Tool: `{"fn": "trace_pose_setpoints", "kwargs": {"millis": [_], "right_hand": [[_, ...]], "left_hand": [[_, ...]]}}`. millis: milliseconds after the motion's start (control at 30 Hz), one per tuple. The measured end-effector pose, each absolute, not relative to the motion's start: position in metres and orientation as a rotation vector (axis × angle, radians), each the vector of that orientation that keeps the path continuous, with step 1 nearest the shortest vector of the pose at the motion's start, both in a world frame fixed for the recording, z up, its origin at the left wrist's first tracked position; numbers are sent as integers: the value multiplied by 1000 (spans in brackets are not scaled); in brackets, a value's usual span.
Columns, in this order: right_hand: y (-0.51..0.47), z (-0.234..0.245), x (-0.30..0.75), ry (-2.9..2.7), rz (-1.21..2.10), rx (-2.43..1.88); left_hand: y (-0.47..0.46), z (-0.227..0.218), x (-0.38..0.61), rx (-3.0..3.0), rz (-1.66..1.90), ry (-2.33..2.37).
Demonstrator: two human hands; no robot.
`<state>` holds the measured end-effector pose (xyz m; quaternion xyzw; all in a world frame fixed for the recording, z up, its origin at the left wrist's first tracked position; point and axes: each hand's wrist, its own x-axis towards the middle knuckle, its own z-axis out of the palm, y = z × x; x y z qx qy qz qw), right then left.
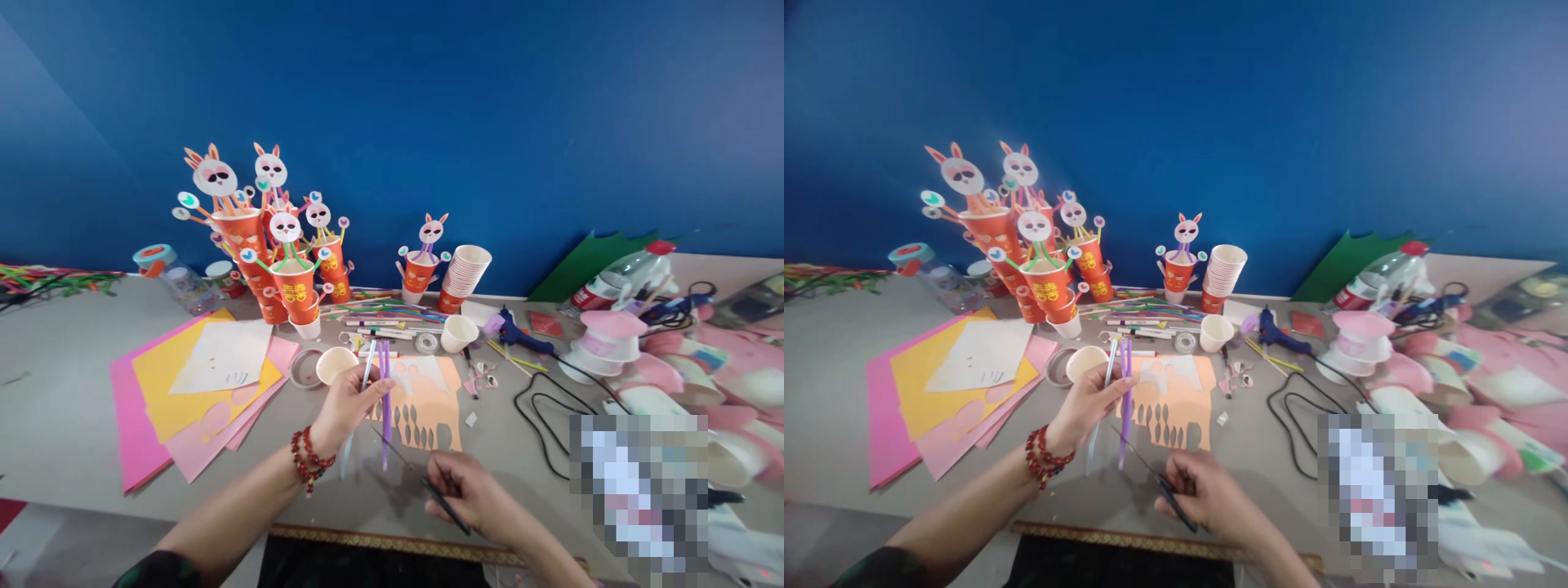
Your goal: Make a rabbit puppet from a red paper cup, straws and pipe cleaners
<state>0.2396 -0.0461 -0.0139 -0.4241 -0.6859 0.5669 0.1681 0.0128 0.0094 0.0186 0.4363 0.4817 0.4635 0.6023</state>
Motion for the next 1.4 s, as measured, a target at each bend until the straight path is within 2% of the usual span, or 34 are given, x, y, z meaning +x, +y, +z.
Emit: {"fn": "trace_pose_setpoints", "kwargs": {"millis": [433, 900, 1167, 1400], "right_hand": [[-46, -10, 245, -2163, 1402, -1336], [-55, -3, 234, -1651, 2000, -1125], [-56, -4, 230, -1819, 1722, -1241], [-60, -8, 227, -1722, 1776, -1262]], "left_hand": [[6, 23, 10, 1092, 1035, 1136], [2, 27, 14, 1106, 1089, 1184], [2, 24, 19, 1070, 1139, 1179], [3, 19, 19, 1061, 1156, 1207]]}}
